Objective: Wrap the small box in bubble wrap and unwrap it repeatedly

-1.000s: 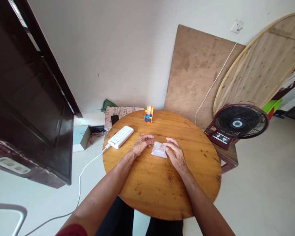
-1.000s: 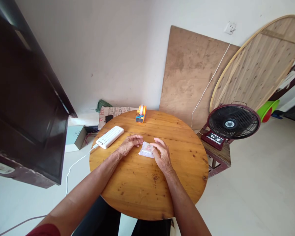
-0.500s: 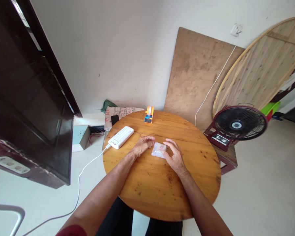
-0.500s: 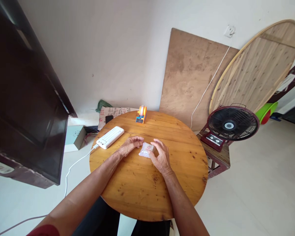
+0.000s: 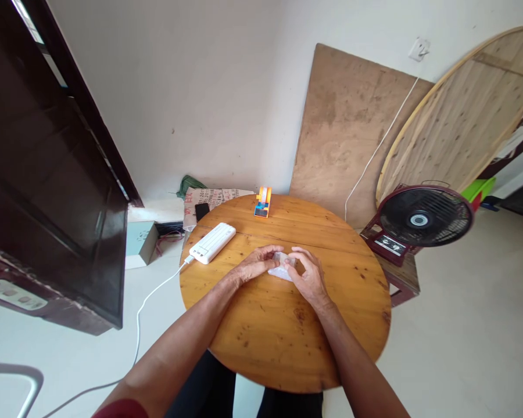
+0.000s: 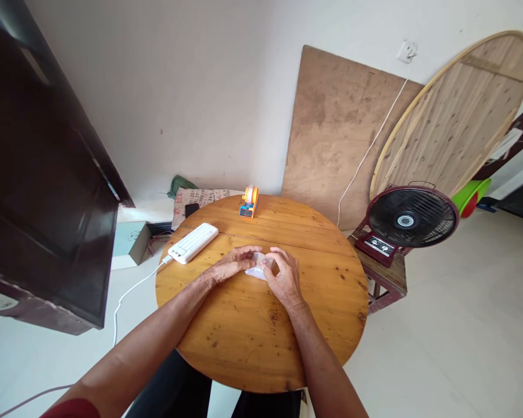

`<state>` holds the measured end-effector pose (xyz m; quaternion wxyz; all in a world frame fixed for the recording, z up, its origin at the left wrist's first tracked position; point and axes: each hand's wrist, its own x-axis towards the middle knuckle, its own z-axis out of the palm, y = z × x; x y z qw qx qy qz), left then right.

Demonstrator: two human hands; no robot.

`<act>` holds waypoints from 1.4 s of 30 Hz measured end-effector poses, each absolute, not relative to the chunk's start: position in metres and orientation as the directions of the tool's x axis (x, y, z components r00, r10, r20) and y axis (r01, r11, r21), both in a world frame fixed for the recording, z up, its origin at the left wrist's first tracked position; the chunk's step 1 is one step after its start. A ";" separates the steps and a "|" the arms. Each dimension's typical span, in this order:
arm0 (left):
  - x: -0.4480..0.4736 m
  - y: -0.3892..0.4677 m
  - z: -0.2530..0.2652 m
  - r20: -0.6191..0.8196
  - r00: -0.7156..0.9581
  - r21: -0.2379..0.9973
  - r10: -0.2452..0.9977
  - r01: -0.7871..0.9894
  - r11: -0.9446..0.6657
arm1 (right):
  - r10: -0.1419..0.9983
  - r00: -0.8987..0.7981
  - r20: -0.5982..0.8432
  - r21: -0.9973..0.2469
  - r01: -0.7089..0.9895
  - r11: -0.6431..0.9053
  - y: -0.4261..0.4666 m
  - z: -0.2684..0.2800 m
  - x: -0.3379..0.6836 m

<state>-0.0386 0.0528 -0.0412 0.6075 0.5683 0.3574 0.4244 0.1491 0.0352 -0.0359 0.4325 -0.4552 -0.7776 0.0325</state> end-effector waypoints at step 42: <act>-0.031 0.041 -0.036 0.113 0.545 0.972 0.831 -0.235 0.021 | 0.771 0.001 0.637 -0.667 0.501 0.551 0.039 -0.026 0.166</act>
